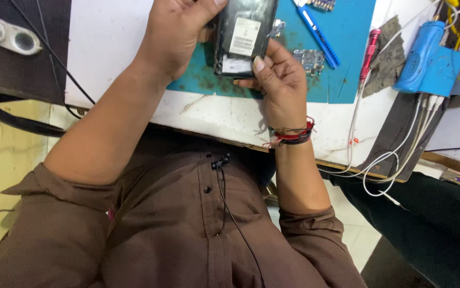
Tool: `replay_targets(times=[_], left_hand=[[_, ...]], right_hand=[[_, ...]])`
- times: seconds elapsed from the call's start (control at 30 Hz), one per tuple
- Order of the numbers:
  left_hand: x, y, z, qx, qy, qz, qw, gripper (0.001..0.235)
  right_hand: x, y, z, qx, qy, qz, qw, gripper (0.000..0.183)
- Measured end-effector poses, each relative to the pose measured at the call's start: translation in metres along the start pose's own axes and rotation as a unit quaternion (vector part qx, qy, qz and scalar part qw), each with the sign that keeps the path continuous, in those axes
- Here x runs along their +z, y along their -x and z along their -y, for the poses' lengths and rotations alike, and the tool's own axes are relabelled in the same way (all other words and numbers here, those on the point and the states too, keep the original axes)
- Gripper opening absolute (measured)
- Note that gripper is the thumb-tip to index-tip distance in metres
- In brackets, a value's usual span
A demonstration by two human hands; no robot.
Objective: The person uses a soldering iron and tweezers to work on a small circuit board, then opens a smartphone with a prying tool to access the internal components. The person connects a charging cable to the phone and continues to adjust internal parts.
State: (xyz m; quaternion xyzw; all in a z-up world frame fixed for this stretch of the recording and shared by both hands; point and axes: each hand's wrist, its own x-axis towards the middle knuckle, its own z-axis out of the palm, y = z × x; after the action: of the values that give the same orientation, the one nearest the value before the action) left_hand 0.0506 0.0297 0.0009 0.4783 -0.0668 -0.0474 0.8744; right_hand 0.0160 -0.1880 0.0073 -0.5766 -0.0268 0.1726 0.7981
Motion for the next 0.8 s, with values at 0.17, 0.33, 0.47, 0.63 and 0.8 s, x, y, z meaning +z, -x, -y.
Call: replay_targets(times=[0.17,0.33,0.47,0.63,0.8], left_hand=[[-0.0037,0.0004,0.0036,-0.007,-0.015,-0.011,1.0,0.014],[-0.0051,0.0029,0.0065,-0.008,-0.03,-0.02,0.999,0.013],[-0.0044,0.0033,0.0059,-0.016,-0.027,-0.03,0.999,0.012],[-0.0042,0.0031,0.0053,-0.027,-0.031,-0.038,0.998,0.012],[-0.0036,0.004,0.004,-0.009,-0.043,-0.023,0.999,0.013]], right_hand=[[0.0031,0.0006,0.0014,0.0,0.005,0.002,1.0,0.037],[0.0023,0.0019,0.0013,-0.004,0.004,0.006,1.0,0.036],[0.0025,0.0022,0.0008,-0.006,0.006,0.006,1.0,0.036],[0.0009,0.0023,-0.0003,-0.006,-0.006,0.009,1.0,0.037],[-0.0019,0.0004,-0.0011,-0.006,-0.049,0.02,0.999,0.037]])
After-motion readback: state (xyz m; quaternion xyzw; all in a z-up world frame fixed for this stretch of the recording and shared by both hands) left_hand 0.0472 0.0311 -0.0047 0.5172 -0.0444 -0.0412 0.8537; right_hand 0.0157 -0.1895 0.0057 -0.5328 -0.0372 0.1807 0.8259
